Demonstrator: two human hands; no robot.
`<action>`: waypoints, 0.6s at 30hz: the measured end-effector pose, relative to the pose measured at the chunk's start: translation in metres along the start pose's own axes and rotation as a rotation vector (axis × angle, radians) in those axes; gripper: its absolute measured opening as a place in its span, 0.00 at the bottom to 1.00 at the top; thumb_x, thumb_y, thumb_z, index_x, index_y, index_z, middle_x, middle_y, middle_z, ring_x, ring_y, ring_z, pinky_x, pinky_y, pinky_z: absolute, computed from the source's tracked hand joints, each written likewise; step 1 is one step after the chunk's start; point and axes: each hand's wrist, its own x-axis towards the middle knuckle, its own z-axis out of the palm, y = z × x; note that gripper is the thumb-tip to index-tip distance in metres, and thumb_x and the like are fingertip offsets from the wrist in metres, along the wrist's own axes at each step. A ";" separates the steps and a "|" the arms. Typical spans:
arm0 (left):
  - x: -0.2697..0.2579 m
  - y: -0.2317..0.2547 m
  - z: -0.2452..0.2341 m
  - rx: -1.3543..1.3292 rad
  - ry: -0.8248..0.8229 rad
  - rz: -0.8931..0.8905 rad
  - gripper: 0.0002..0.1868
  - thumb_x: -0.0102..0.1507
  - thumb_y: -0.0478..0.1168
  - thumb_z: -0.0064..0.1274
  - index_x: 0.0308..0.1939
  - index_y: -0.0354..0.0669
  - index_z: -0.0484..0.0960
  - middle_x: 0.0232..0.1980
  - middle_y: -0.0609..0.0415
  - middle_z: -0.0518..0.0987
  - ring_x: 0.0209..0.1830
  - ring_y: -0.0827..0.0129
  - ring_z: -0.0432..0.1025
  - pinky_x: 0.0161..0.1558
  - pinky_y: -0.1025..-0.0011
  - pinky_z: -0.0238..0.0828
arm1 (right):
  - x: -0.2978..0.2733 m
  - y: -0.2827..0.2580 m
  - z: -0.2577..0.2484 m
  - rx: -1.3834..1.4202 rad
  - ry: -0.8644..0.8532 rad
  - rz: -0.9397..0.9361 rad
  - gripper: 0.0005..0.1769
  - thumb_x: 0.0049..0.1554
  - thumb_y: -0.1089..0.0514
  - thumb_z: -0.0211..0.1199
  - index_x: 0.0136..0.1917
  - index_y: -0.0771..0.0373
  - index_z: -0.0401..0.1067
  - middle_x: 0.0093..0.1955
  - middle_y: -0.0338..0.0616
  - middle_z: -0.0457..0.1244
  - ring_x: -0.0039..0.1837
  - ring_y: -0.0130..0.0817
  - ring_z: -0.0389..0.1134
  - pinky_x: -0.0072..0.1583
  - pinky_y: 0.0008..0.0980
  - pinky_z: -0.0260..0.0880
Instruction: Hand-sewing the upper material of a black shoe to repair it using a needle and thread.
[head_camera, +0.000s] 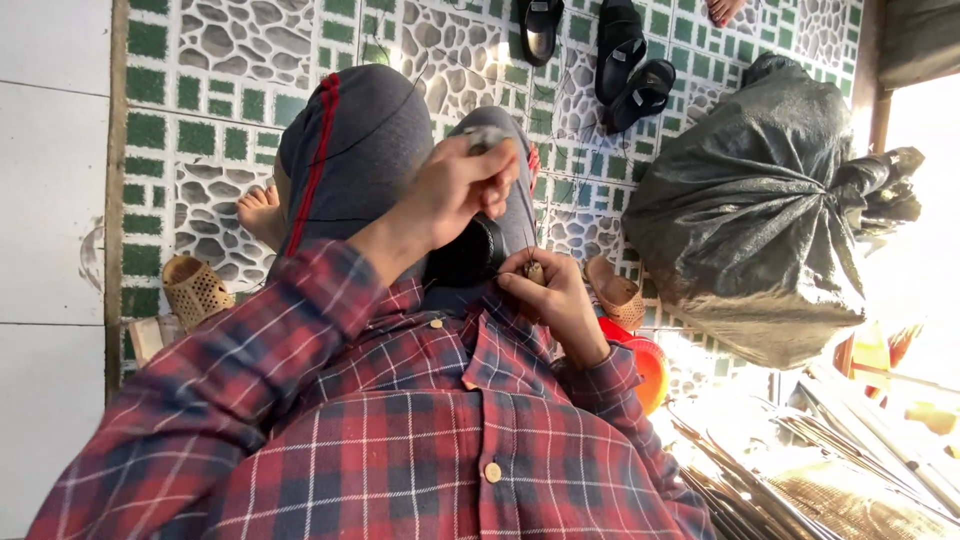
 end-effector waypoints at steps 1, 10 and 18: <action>0.014 -0.006 0.000 0.050 0.047 0.010 0.11 0.62 0.41 0.54 0.27 0.41 0.73 0.22 0.54 0.67 0.17 0.72 0.60 0.20 0.73 0.61 | 0.002 0.002 0.002 0.025 0.021 0.026 0.05 0.47 0.70 0.64 0.39 0.73 0.72 0.19 0.43 0.57 0.16 0.26 0.58 0.18 0.21 0.53; 0.051 -0.015 -0.012 0.056 0.231 0.030 0.09 0.62 0.39 0.54 0.32 0.37 0.74 0.16 0.58 0.59 0.09 0.81 0.48 0.08 0.82 0.41 | 0.009 -0.018 0.004 0.083 0.023 0.078 0.04 0.47 0.70 0.64 0.38 0.75 0.72 0.16 0.42 0.54 0.16 0.23 0.54 0.19 0.20 0.51; -0.036 0.008 0.004 0.587 -0.268 -0.106 0.04 0.60 0.36 0.55 0.32 0.41 0.79 0.23 0.54 0.73 0.10 0.77 0.68 0.08 0.85 0.57 | -0.004 -0.020 -0.029 0.214 -0.090 0.091 0.04 0.48 0.73 0.61 0.39 0.78 0.70 0.16 0.49 0.52 0.16 0.24 0.49 0.20 0.22 0.50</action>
